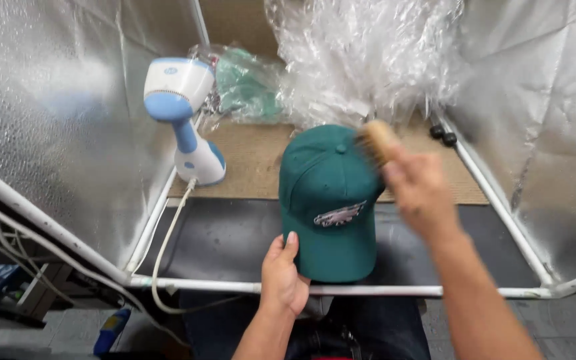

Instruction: The person scrubs the inside and outside of a green baseball cap with a brush. They then use a handheld steamer to steam the cap and finish by brushing it again.

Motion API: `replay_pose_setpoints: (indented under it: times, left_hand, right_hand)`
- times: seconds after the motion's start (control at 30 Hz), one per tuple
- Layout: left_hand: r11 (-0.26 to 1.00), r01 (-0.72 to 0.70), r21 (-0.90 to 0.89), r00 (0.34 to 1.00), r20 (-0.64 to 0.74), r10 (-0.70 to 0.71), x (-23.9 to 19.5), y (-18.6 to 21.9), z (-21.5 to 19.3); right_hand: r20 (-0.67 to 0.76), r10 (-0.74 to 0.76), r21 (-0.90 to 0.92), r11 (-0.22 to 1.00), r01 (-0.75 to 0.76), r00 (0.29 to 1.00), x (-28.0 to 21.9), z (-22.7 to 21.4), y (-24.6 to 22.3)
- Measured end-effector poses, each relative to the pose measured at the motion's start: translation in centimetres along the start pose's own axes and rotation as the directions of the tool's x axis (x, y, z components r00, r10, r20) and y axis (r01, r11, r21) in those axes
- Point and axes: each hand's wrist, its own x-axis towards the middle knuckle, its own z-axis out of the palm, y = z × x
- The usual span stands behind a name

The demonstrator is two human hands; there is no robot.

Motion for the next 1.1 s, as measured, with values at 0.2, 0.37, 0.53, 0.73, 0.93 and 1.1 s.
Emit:
replay_pose_setpoints:
  times: [0.2,0.37,0.53,0.73,0.93,1.1]
  left_hand:
    - [0.991,0.063,-0.116,0.997,-0.04,-0.068,-1.7,1.6,1.7]
    - [0.967,0.106,-0.232,0.99,0.114,-0.081,3.2,-0.5,-1.4]
    - [0.942,0.1,-0.321,0.995,0.024,-0.098,5.5,-2.0,-3.5]
    - [0.951,0.03,-0.308,0.999,-0.032,-0.042,-0.3,0.2,0.1]
    - [0.956,-0.015,-0.292,0.99,-0.137,-0.026,0.5,-1.0,-0.1]
    - [0.966,0.004,-0.258,0.99,-0.138,-0.041,-0.2,-0.3,0.5]
  right_hand:
    - [-0.313,-0.399,-0.086,0.916,0.393,0.862,-4.3,-1.3,-1.5]
    - [0.058,-0.7,-0.145,0.7,0.699,0.712,-9.0,3.3,-9.0]
    - [0.131,-0.73,-0.059,0.67,0.74,0.671,-8.8,3.5,-3.3]
    - [0.135,-0.202,-0.267,0.936,0.232,0.97,-10.5,-2.8,10.3]
    - [0.109,-0.515,0.052,0.857,0.513,0.85,-11.0,-0.2,0.4]
    - [0.249,-0.084,-0.152,0.981,0.124,0.965,-8.9,-1.3,8.4]
